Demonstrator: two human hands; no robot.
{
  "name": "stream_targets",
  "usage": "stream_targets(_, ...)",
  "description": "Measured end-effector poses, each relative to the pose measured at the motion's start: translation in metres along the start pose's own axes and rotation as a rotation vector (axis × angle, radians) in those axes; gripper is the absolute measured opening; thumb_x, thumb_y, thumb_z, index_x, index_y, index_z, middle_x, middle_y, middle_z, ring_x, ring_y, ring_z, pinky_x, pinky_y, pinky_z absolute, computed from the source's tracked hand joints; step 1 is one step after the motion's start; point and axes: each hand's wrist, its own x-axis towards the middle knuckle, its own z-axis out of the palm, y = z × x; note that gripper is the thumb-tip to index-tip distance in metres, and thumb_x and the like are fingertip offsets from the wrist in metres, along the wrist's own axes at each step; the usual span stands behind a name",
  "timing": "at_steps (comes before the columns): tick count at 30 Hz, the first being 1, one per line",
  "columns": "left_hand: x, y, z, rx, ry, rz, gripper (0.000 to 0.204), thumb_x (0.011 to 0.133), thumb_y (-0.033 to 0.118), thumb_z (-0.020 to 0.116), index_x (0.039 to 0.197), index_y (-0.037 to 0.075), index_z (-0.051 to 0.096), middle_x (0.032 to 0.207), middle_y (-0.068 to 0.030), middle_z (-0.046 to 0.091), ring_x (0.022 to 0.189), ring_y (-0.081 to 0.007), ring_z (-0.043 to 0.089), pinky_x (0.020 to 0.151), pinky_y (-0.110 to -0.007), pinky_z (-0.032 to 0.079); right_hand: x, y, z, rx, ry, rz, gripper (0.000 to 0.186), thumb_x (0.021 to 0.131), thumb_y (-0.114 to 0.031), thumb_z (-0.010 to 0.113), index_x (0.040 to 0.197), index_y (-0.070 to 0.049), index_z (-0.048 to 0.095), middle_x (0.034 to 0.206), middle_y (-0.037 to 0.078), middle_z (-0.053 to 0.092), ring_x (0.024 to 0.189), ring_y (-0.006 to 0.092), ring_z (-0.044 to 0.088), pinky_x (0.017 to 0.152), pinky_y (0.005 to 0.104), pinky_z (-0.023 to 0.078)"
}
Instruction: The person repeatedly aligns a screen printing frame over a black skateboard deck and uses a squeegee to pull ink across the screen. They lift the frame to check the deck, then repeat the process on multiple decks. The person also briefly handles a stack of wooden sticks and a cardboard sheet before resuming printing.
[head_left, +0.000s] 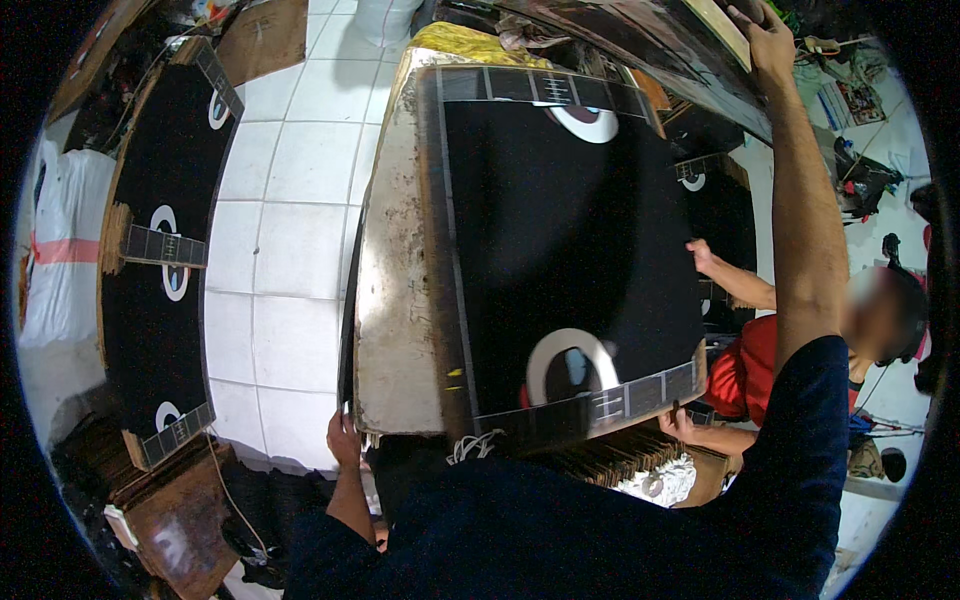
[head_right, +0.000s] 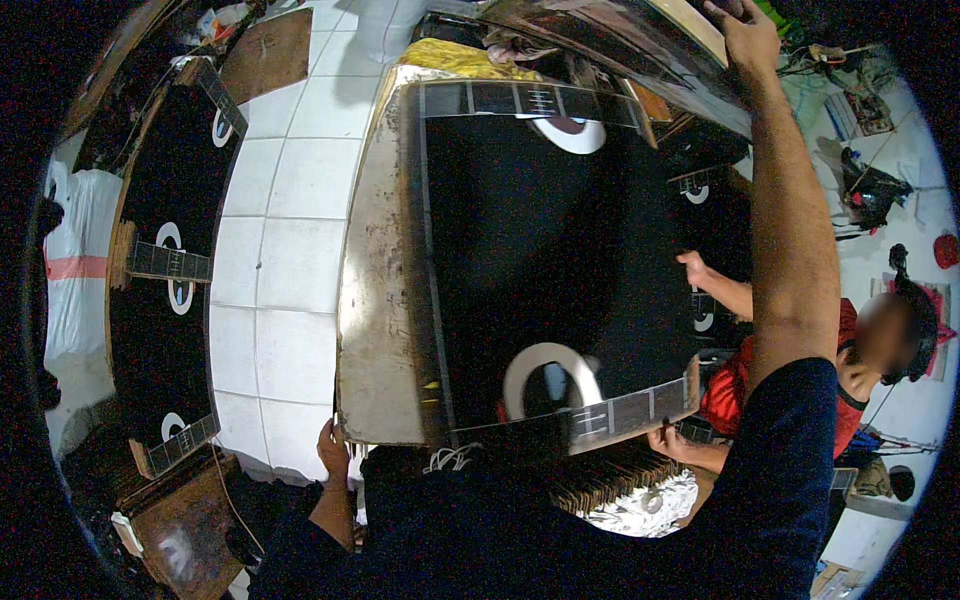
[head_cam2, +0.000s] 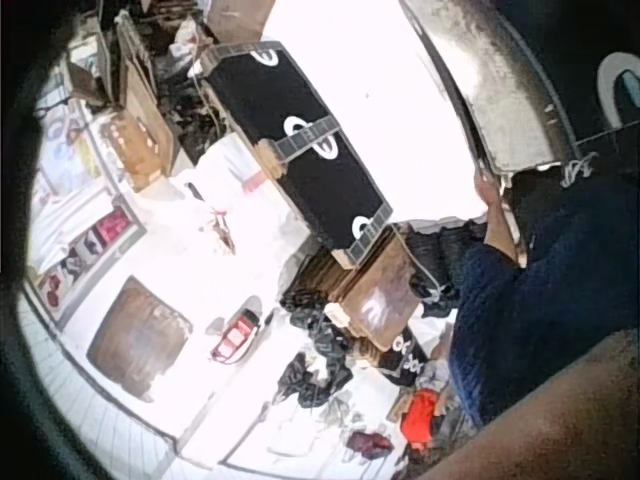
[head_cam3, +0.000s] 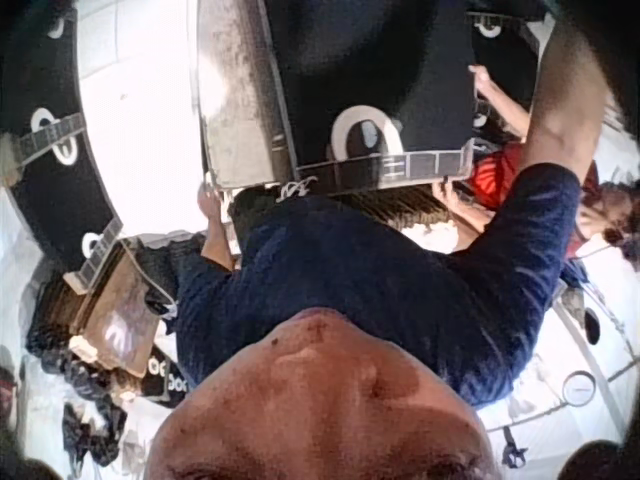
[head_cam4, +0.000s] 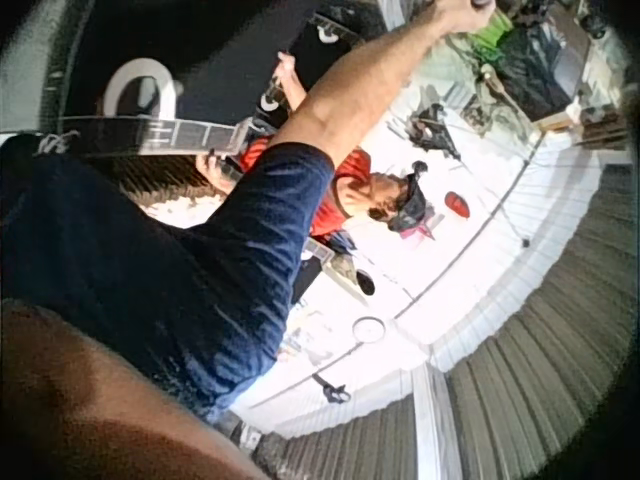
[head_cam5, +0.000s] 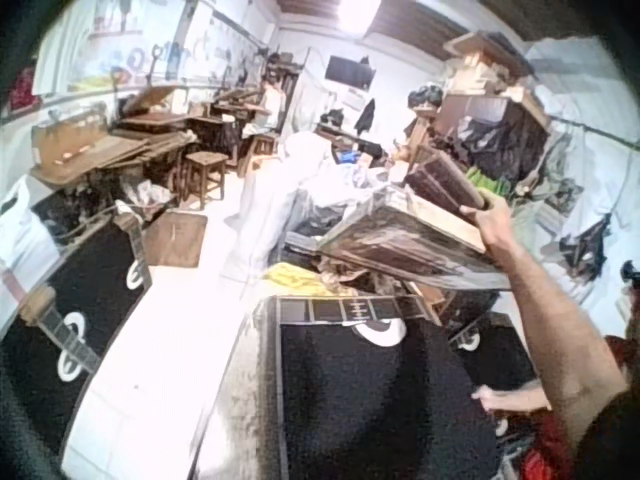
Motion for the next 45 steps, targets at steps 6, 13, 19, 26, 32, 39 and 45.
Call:
stream_targets(6,0.031,0.014,-0.045,0.192,0.118,0.032,0.027,0.093,0.01,0.059,0.113,0.001,0.076,0.093,-0.0217,0.077,0.082,-0.0372,0.075,0.075,-0.046,0.059,0.001,0.0,-0.002,-0.065,0.031,0.029,0.038,0.082,-0.005,0.08,0.12,-0.001,0.073,0.105,0.01,0.077,0.096,0.0178,0.069,0.088,0.0331,0.053)
stream_targets(13,0.084,0.158,-0.112,-0.373,0.358,0.155,0.02,0.097,0.006,0.069,0.112,-0.004,0.075,0.092,-0.0161,0.076,0.08,-0.0199,0.069,0.075,-0.034,0.055,0.002,-0.004,-0.002,-0.061,0.017,-0.004,0.039,0.084,-0.01,0.08,0.121,-0.001,0.071,0.107,0.013,0.077,0.095,0.0216,0.069,0.088,0.0345,0.052)
stream_targets(19,0.123,0.373,-0.184,-0.281,0.698,0.718,0.009,0.094,0.002,0.071,0.091,-0.005,0.067,0.076,-0.0138,0.06,0.068,-0.0248,0.056,0.062,-0.037,0.045,-0.009,-0.028,-0.012,-0.159,0.006,0.071,0.035,0.085,-0.021,0.079,0.118,-0.011,0.072,0.105,0.017,0.075,0.096,0.0311,0.071,0.087,0.0402,0.053)
stream_targets(26,-0.021,0.465,-0.207,-0.046,0.805,0.995,0.026,0.084,-0.003,0.073,0.109,0.001,0.075,0.078,-0.0112,0.064,0.068,-0.0247,0.06,0.064,-0.037,0.048,-0.02,-0.028,-0.019,-0.213,0.008,0.105,0.038,0.085,-0.028,0.078,0.122,-0.021,0.073,0.114,0.015,0.075,0.109,0.0352,0.071,0.097,0.0454,0.053)
stream_targets(32,-0.151,0.489,-0.08,0.035,0.397,1.386,0.038,0.092,0.016,0.067,0.125,-0.002,0.07,0.089,-0.0019,0.06,0.082,-0.0172,0.054,0.07,-0.036,0.041,-0.014,-0.021,-0.015,-0.277,0.021,0.082,0.039,0.084,-0.032,0.076,0.12,-0.018,0.075,0.113,0.016,0.075,0.11,0.0342,0.07,0.099,0.0465,0.051)
stream_targets(39,-0.176,0.482,0.044,0.145,-0.201,1.367,0.053,0.083,0.028,0.076,0.13,0.003,0.068,0.131,-0.0163,0.063,0.124,-0.0314,0.056,0.096,-0.046,0.045,-0.011,-0.019,-0.016,-0.225,-0.024,0.108,0.039,0.085,-0.03,0.07,0.124,-0.025,0.074,0.113,0.017,0.075,0.11,0.0344,0.07,0.1,0.0472,0.052)
stream_targets(45,-0.031,0.348,-0.023,0.044,0.374,0.619,0.062,0.081,0.036,0.083,0.128,-0.001,0.066,0.126,-0.0221,0.065,0.119,-0.0436,0.057,0.103,-0.055,0.043,-0.014,-0.021,-0.013,-0.349,0.003,0.104,0.041,0.085,-0.032,0.074,0.124,-0.018,0.073,0.118,0.016,0.074,0.115,0.0341,0.068,0.102,0.0476,0.05)
